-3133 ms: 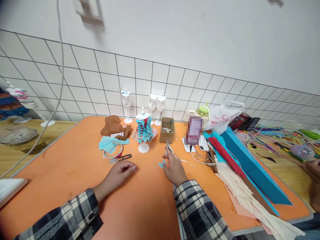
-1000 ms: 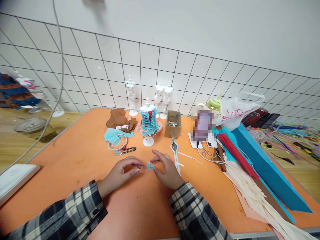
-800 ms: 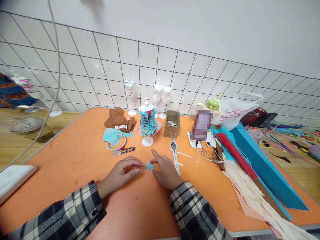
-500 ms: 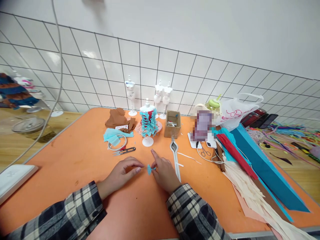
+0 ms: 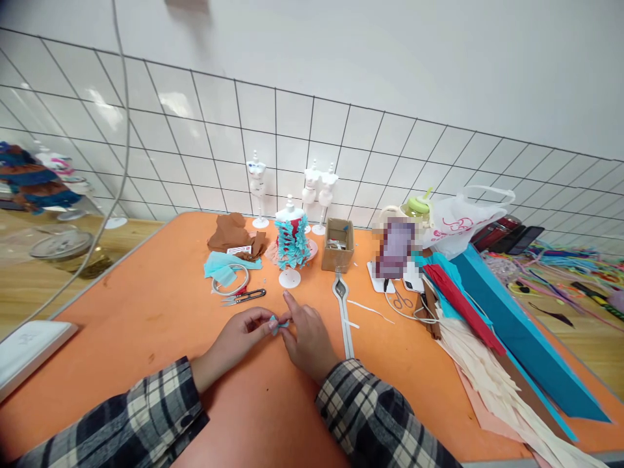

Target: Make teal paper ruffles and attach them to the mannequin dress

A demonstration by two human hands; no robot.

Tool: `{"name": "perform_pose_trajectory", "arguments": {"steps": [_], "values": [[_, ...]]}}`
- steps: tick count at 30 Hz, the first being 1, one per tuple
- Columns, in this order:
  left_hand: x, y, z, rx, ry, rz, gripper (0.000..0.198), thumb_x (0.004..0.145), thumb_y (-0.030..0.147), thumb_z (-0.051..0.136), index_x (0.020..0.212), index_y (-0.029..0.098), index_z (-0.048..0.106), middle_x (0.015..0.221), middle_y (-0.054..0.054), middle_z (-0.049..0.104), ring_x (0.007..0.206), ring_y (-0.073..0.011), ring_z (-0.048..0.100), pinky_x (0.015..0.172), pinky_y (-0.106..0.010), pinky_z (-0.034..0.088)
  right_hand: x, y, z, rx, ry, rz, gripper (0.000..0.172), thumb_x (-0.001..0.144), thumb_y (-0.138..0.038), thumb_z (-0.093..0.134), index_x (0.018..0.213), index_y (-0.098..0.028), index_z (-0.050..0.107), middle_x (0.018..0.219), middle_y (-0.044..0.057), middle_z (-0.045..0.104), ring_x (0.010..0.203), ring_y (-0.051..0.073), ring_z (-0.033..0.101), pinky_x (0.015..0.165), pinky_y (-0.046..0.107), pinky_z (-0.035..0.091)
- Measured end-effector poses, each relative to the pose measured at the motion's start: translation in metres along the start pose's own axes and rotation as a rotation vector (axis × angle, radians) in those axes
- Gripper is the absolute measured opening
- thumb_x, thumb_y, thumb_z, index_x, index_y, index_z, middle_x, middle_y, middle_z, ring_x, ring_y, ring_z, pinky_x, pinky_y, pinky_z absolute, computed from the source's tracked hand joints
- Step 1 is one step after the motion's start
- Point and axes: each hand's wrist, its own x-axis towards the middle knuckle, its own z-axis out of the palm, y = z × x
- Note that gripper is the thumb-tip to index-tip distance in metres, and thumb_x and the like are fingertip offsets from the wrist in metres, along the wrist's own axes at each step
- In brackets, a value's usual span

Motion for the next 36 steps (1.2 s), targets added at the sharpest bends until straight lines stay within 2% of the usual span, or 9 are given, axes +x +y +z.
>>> {"name": "perform_pose_trajectory", "arguments": {"steps": [6, 10, 13, 18, 25, 29, 36], "values": [[0.002, -0.006, 0.002, -0.052, -0.018, -0.028, 0.028, 0.079, 0.042, 0.062, 0.078, 0.015, 0.069, 0.075, -0.006, 0.069, 0.069, -0.0183, 0.060, 0.065, -0.027, 0.045, -0.002, -0.004, -0.002, 0.013, 0.007, -0.011, 0.070, 0.087, -0.016, 0.054, 0.149, -0.026, 0.024, 0.100, 0.005, 0.066, 0.091, 0.023, 0.058, 0.086, 0.043, 0.049], [0.002, -0.006, 0.003, -0.086, 0.001, -0.038, 0.026, 0.078, 0.041, 0.062, 0.078, 0.015, 0.068, 0.076, -0.006, 0.069, 0.071, -0.0185, 0.061, 0.066, -0.028, 0.046, -0.004, -0.006, -0.006, 0.120, 0.027, 0.077, 0.073, 0.083, -0.019, 0.061, 0.148, -0.024, 0.027, 0.110, 0.008, 0.063, 0.097, 0.022, 0.058, 0.089, 0.041, 0.049], [0.002, -0.005, 0.003, -0.054, -0.006, -0.025, 0.027, 0.079, 0.041, 0.061, 0.077, 0.015, 0.068, 0.075, -0.005, 0.068, 0.069, -0.0177, 0.059, 0.066, -0.027, 0.046, -0.004, -0.002, -0.006, 0.251, 0.058, 0.192, 0.067, 0.083, -0.021, 0.061, 0.143, -0.023, 0.033, 0.101, 0.006, 0.065, 0.091, 0.019, 0.061, 0.085, 0.037, 0.051], [0.001, -0.003, 0.002, -0.007, -0.028, 0.012, 0.029, 0.081, 0.042, 0.059, 0.075, 0.016, 0.067, 0.074, -0.005, 0.067, 0.070, -0.0174, 0.058, 0.067, -0.027, 0.046, -0.002, 0.005, -0.003, 0.466, 0.019, 0.337, 0.064, 0.082, -0.023, 0.062, 0.140, -0.021, 0.036, 0.082, 0.000, 0.066, 0.073, 0.014, 0.061, 0.074, 0.031, 0.050], [0.001, 0.000, 0.001, -0.068, -0.031, -0.008, 0.030, 0.079, 0.045, 0.062, 0.082, 0.016, 0.066, 0.079, -0.005, 0.068, 0.073, -0.0176, 0.059, 0.067, -0.026, 0.046, 0.000, -0.002, -0.001, 0.580, 0.045, 0.447, 0.065, 0.080, -0.026, 0.064, 0.139, -0.020, 0.037, 0.080, -0.001, 0.063, 0.069, 0.013, 0.058, 0.067, 0.029, 0.048], [0.002, -0.002, 0.001, -0.036, -0.042, -0.009, 0.028, 0.076, 0.043, 0.066, 0.076, 0.015, 0.066, 0.075, -0.004, 0.066, 0.070, -0.0168, 0.057, 0.064, -0.026, 0.045, 0.000, -0.006, 0.000, 0.597, 0.071, 0.469, 0.065, 0.078, -0.025, 0.064, 0.138, -0.020, 0.037, 0.080, 0.000, 0.063, 0.066, 0.012, 0.055, 0.063, 0.027, 0.045], [0.002, -0.004, 0.001, -0.029, -0.074, 0.011, 0.027, 0.076, 0.042, 0.067, 0.076, 0.015, 0.066, 0.077, -0.004, 0.065, 0.073, -0.0176, 0.057, 0.068, -0.027, 0.045, 0.000, -0.009, 0.004, 0.638, 0.072, 0.498, 0.066, 0.077, -0.024, 0.063, 0.137, -0.019, 0.037, 0.080, 0.000, 0.062, 0.066, 0.012, 0.055, 0.061, 0.026, 0.044]]}}
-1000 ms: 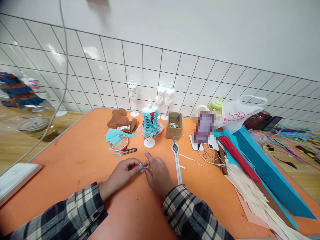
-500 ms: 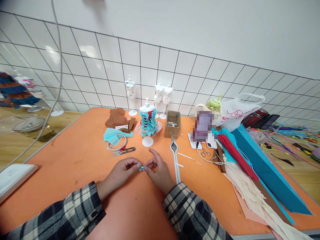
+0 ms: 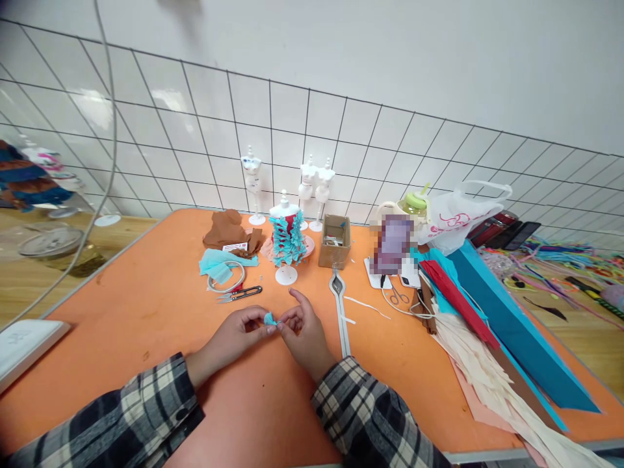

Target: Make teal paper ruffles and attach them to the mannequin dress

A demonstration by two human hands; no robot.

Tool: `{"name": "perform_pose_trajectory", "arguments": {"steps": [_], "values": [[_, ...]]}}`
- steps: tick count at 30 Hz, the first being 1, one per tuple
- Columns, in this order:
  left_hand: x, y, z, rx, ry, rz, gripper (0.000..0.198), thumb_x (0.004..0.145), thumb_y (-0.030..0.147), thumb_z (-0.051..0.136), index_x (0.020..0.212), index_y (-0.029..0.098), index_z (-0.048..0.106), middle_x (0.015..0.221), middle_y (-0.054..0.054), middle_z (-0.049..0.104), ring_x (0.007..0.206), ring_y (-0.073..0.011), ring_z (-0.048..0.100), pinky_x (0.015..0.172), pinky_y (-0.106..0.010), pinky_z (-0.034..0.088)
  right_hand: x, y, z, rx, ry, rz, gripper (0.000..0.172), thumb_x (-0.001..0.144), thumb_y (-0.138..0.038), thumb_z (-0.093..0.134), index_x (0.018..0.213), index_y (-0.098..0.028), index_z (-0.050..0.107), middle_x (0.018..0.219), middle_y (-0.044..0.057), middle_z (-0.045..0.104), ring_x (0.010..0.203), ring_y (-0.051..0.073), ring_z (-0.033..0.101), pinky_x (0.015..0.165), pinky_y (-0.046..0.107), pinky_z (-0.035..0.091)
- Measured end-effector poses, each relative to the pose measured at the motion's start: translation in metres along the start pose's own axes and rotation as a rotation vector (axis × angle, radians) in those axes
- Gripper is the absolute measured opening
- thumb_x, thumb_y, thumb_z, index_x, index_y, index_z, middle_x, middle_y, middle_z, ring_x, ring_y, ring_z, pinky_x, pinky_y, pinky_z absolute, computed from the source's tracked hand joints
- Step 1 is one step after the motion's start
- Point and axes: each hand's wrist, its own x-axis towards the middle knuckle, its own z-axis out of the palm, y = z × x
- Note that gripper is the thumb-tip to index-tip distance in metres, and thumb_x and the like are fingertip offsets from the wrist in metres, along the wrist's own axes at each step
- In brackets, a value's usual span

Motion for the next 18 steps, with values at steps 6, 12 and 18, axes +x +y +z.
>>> {"name": "perform_pose_trajectory", "arguments": {"steps": [6, 12, 18], "values": [[0.001, 0.000, 0.000, 0.059, -0.021, 0.004, 0.024, 0.077, 0.040, 0.065, 0.075, 0.015, 0.066, 0.079, -0.005, 0.067, 0.075, -0.0185, 0.059, 0.070, -0.027, 0.045, -0.001, 0.002, 0.002, 0.025, 0.015, 0.006, 0.064, 0.077, -0.026, 0.064, 0.136, -0.020, 0.039, 0.079, -0.001, 0.061, 0.068, 0.012, 0.057, 0.061, 0.026, 0.046], [-0.002, 0.010, -0.003, 0.178, -0.070, 0.052, 0.026, 0.080, 0.041, 0.062, 0.071, 0.017, 0.065, 0.073, -0.001, 0.063, 0.071, -0.0161, 0.055, 0.066, -0.025, 0.042, -0.001, 0.000, -0.001, -0.012, -0.027, 0.024, 0.062, 0.076, -0.023, 0.063, 0.134, -0.020, 0.041, 0.076, -0.002, 0.061, 0.056, 0.009, 0.047, 0.055, 0.024, 0.039], [-0.004, 0.012, -0.004, 0.255, -0.143, 0.119, 0.032, 0.084, 0.041, 0.058, 0.062, 0.017, 0.058, 0.066, 0.001, 0.055, 0.069, -0.0148, 0.050, 0.065, -0.024, 0.040, -0.003, -0.001, -0.004, -0.092, -0.049, -0.052, 0.061, 0.078, -0.020, 0.061, 0.135, -0.021, 0.041, 0.085, 0.000, 0.064, 0.062, 0.011, 0.047, 0.061, 0.026, 0.042]]}}
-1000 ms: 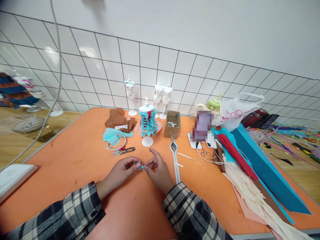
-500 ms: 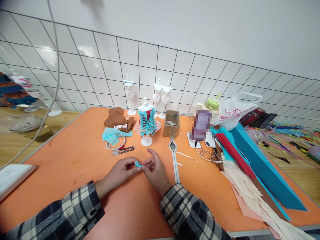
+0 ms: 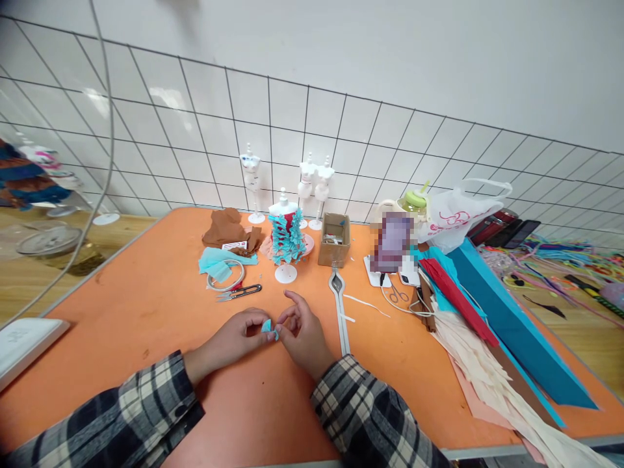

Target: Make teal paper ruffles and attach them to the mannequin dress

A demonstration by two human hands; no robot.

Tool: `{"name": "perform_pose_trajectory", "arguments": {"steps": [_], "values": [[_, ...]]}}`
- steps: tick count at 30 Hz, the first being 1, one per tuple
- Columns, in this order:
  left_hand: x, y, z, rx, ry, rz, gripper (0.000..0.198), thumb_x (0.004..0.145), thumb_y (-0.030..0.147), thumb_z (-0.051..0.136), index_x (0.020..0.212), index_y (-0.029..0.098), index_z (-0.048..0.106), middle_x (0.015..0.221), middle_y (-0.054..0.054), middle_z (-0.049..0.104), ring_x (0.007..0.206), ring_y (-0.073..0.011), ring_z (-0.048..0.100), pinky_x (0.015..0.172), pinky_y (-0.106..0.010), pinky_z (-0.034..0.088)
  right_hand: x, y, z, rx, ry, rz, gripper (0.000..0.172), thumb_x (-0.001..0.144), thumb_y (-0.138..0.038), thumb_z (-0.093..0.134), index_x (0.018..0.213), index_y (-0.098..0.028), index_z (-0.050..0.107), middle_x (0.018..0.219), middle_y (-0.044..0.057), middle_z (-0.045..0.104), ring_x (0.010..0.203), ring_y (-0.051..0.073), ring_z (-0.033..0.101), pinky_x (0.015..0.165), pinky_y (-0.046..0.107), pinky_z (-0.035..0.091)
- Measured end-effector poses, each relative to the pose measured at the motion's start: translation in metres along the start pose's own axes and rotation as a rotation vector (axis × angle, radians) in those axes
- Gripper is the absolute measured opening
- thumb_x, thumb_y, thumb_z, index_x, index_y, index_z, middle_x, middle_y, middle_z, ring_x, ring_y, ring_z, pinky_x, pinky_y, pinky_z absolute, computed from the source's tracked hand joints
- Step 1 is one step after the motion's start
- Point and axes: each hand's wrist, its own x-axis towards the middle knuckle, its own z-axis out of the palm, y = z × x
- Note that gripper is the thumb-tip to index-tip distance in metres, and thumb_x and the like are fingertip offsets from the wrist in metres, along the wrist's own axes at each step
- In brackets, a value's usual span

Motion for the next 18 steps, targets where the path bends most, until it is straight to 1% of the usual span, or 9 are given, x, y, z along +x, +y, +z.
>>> {"name": "perform_pose_trajectory", "arguments": {"steps": [3, 5, 8, 11, 14, 16, 18], "values": [[0.000, -0.003, 0.002, 0.068, 0.006, 0.030, 0.033, 0.084, 0.041, 0.058, 0.062, 0.017, 0.058, 0.063, 0.002, 0.052, 0.067, -0.0143, 0.048, 0.064, -0.024, 0.037, -0.001, -0.002, 0.002, -0.056, 0.005, -0.077, 0.063, 0.077, -0.018, 0.062, 0.136, -0.021, 0.040, 0.093, 0.002, 0.065, 0.073, 0.013, 0.052, 0.073, 0.030, 0.045], [0.000, -0.006, 0.004, 0.099, 0.007, 0.054, 0.031, 0.084, 0.040, 0.059, 0.063, 0.017, 0.061, 0.062, 0.001, 0.053, 0.067, -0.0146, 0.049, 0.065, -0.025, 0.038, -0.001, -0.003, 0.004, -0.088, -0.014, -0.095, 0.066, 0.076, -0.016, 0.063, 0.137, -0.022, 0.039, 0.090, 0.001, 0.066, 0.076, 0.014, 0.054, 0.076, 0.031, 0.045], [0.000, -0.009, 0.007, 0.104, 0.003, 0.072, 0.027, 0.083, 0.039, 0.061, 0.067, 0.018, 0.066, 0.065, 0.000, 0.058, 0.070, -0.0158, 0.052, 0.068, -0.025, 0.039, -0.001, -0.003, 0.007, -0.116, -0.007, -0.081, 0.068, 0.074, -0.013, 0.063, 0.137, -0.023, 0.039, 0.088, 0.000, 0.066, 0.076, 0.014, 0.056, 0.076, 0.031, 0.046], [0.000, -0.012, 0.009, 0.114, 0.012, 0.064, 0.027, 0.083, 0.039, 0.061, 0.066, 0.018, 0.066, 0.065, 0.000, 0.058, 0.070, -0.0159, 0.052, 0.067, -0.025, 0.039, -0.001, -0.001, 0.008, -0.104, 0.020, -0.035, 0.070, 0.074, -0.013, 0.064, 0.138, -0.022, 0.037, 0.086, -0.001, 0.066, 0.073, 0.013, 0.056, 0.073, 0.030, 0.047], [0.000, -0.012, 0.010, 0.126, 0.020, 0.058, 0.026, 0.082, 0.035, 0.062, 0.062, 0.018, 0.064, 0.064, -0.001, 0.059, 0.069, -0.0158, 0.052, 0.066, -0.025, 0.039, -0.001, 0.001, 0.009, -0.069, -0.013, 0.011, 0.073, 0.074, -0.014, 0.065, 0.140, -0.022, 0.035, 0.082, -0.002, 0.065, 0.069, 0.013, 0.055, 0.068, 0.029, 0.047], [0.000, -0.012, 0.010, 0.125, 0.025, 0.051, 0.023, 0.081, 0.032, 0.063, 0.062, 0.018, 0.064, 0.065, -0.001, 0.061, 0.070, -0.0162, 0.054, 0.066, -0.025, 0.040, 0.000, 0.000, 0.009, -0.058, -0.034, 0.030, 0.072, 0.074, -0.014, 0.064, 0.139, -0.023, 0.035, 0.080, -0.003, 0.064, 0.066, 0.012, 0.055, 0.066, 0.028, 0.047], [0.000, -0.010, 0.010, 0.108, 0.031, 0.042, 0.024, 0.082, 0.034, 0.064, 0.063, 0.018, 0.065, 0.067, -0.001, 0.062, 0.071, -0.0164, 0.055, 0.067, -0.025, 0.040, 0.000, -0.001, 0.008, -0.040, -0.028, 0.040, 0.069, 0.075, -0.014, 0.064, 0.138, -0.022, 0.036, 0.078, -0.003, 0.062, 0.065, 0.012, 0.054, 0.065, 0.027, 0.046]]}}
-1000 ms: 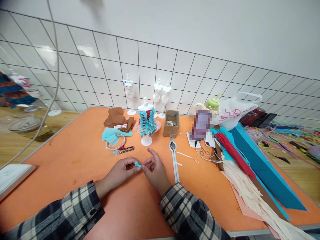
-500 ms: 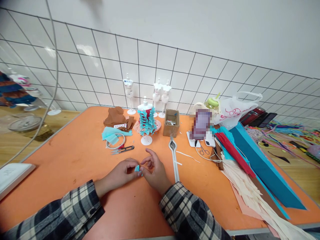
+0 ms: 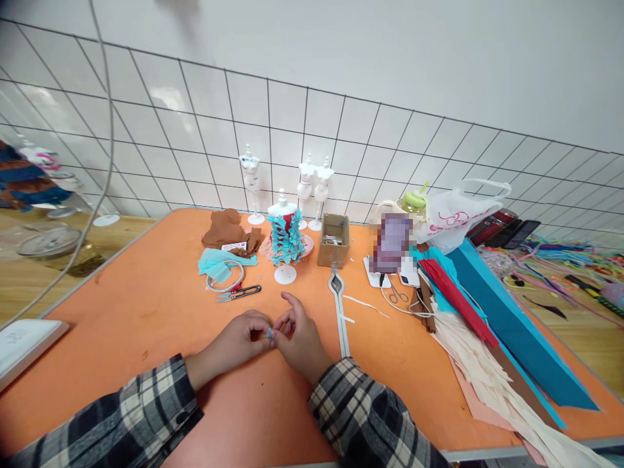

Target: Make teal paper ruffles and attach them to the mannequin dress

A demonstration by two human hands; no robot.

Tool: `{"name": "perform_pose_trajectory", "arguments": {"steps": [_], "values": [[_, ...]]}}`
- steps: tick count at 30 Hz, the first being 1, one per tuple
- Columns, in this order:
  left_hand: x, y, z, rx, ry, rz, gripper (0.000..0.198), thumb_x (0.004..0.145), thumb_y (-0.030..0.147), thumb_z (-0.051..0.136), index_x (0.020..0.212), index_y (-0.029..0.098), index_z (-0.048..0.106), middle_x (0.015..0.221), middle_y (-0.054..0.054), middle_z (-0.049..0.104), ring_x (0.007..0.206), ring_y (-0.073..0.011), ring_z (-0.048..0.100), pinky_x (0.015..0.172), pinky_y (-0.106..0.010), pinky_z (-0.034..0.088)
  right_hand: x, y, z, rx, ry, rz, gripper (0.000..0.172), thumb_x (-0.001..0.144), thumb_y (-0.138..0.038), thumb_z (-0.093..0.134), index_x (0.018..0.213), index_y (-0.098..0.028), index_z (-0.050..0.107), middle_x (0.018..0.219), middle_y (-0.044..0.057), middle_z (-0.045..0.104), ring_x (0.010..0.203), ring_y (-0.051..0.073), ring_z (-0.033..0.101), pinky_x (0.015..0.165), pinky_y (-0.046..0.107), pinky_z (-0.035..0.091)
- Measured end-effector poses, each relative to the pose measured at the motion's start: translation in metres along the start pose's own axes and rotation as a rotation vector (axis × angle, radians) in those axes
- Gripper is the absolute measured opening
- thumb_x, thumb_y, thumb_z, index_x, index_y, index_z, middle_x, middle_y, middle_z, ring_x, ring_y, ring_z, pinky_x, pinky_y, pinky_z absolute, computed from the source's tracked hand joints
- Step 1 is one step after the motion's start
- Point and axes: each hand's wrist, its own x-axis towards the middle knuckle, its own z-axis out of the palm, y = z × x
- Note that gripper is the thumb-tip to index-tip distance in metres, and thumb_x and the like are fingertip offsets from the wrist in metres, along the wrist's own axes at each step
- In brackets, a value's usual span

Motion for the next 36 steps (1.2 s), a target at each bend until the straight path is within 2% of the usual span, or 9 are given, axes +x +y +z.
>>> {"name": "perform_pose_trajectory", "arguments": {"steps": [6, 10, 12, 20, 26, 30, 33, 36], "values": [[0.002, 0.003, -0.002, -0.140, 0.049, -0.078, 0.025, 0.082, 0.038, 0.064, 0.067, 0.017, 0.067, 0.075, -0.004, 0.067, 0.071, -0.0163, 0.058, 0.066, -0.025, 0.043, 0.001, 0.000, -0.003, 0.035, 0.082, -0.008, 0.066, 0.076, -0.015, 0.060, 0.137, -0.020, 0.035, 0.080, -0.002, 0.060, 0.065, 0.012, 0.053, 0.064, 0.027, 0.046], [0.002, 0.002, -0.002, -0.082, 0.041, -0.039, 0.025, 0.082, 0.034, 0.063, 0.066, 0.017, 0.067, 0.070, -0.003, 0.065, 0.069, -0.0159, 0.057, 0.066, -0.025, 0.041, -0.001, 0.001, -0.001, -0.080, 0.076, -0.096, 0.070, 0.076, -0.016, 0.064, 0.139, -0.022, 0.034, 0.089, 0.000, 0.063, 0.076, 0.014, 0.056, 0.075, 0.031, 0.048], [0.002, 0.002, -0.001, -0.044, 0.027, -0.018, 0.024, 0.083, 0.031, 0.063, 0.064, 0.017, 0.067, 0.066, -0.002, 0.063, 0.068, -0.0155, 0.055, 0.066, -0.025, 0.040, -0.002, -0.001, 0.001, -0.114, 0.055, -0.100, 0.072, 0.076, -0.015, 0.065, 0.140, -0.022, 0.033, 0.088, 0.000, 0.064, 0.077, 0.014, 0.057, 0.077, 0.031, 0.048], [0.000, 0.000, 0.002, -0.037, 0.033, -0.009, 0.019, 0.082, 0.031, 0.064, 0.070, 0.019, 0.073, 0.076, -0.003, 0.071, 0.075, -0.0161, 0.060, 0.071, -0.025, 0.043, -0.002, -0.004, 0.001, -0.063, 0.059, -0.059, 0.068, 0.076, -0.012, 0.060, 0.139, -0.021, 0.035, 0.079, -0.003, 0.063, 0.071, 0.013, 0.057, 0.073, 0.030, 0.048], [0.001, 0.004, -0.003, -0.170, 0.032, 0.018, 0.020, 0.083, 0.035, 0.064, 0.080, 0.019, 0.076, 0.086, -0.005, 0.074, 0.083, -0.0182, 0.064, 0.078, -0.027, 0.046, 0.000, -0.002, -0.001, -0.008, 0.101, -0.043, 0.067, 0.077, -0.014, 0.060, 0.138, -0.021, 0.034, 0.079, -0.002, 0.061, 0.070, 0.014, 0.057, 0.070, 0.030, 0.048], [0.001, 0.006, -0.005, -0.245, 0.014, -0.037, 0.024, 0.084, 0.035, 0.061, 0.079, 0.017, 0.076, 0.086, -0.007, 0.073, 0.082, -0.0192, 0.065, 0.077, -0.028, 0.047, 0.000, 0.000, -0.001, -0.022, 0.084, -0.066, 0.067, 0.078, -0.016, 0.061, 0.139, -0.021, 0.034, 0.078, -0.002, 0.061, 0.068, 0.013, 0.056, 0.068, 0.029, 0.048], [0.002, 0.005, -0.004, -0.282, 0.021, -0.093, 0.025, 0.082, 0.036, 0.060, 0.075, 0.015, 0.074, 0.082, -0.007, 0.071, 0.079, -0.0195, 0.063, 0.075, -0.028, 0.046, -0.001, -0.002, -0.004, -0.108, 0.138, -0.158, 0.060, 0.079, -0.018, 0.060, 0.136, -0.022, 0.041, 0.096, 0.004, 0.062, 0.078, 0.015, 0.057, 0.072, 0.031, 0.051], [0.003, 0.004, -0.007, -0.384, 0.069, -0.179, 0.027, 0.079, 0.039, 0.060, 0.073, 0.015, 0.070, 0.076, -0.005, 0.068, 0.074, -0.0185, 0.060, 0.070, -0.028, 0.045, -0.003, -0.008, -0.013, -0.251, 0.177, -0.306, 0.042, 0.081, -0.019, 0.060, 0.122, -0.024, 0.056, 0.116, 0.009, 0.057, 0.099, 0.020, 0.057, 0.083, 0.035, 0.051]]}}
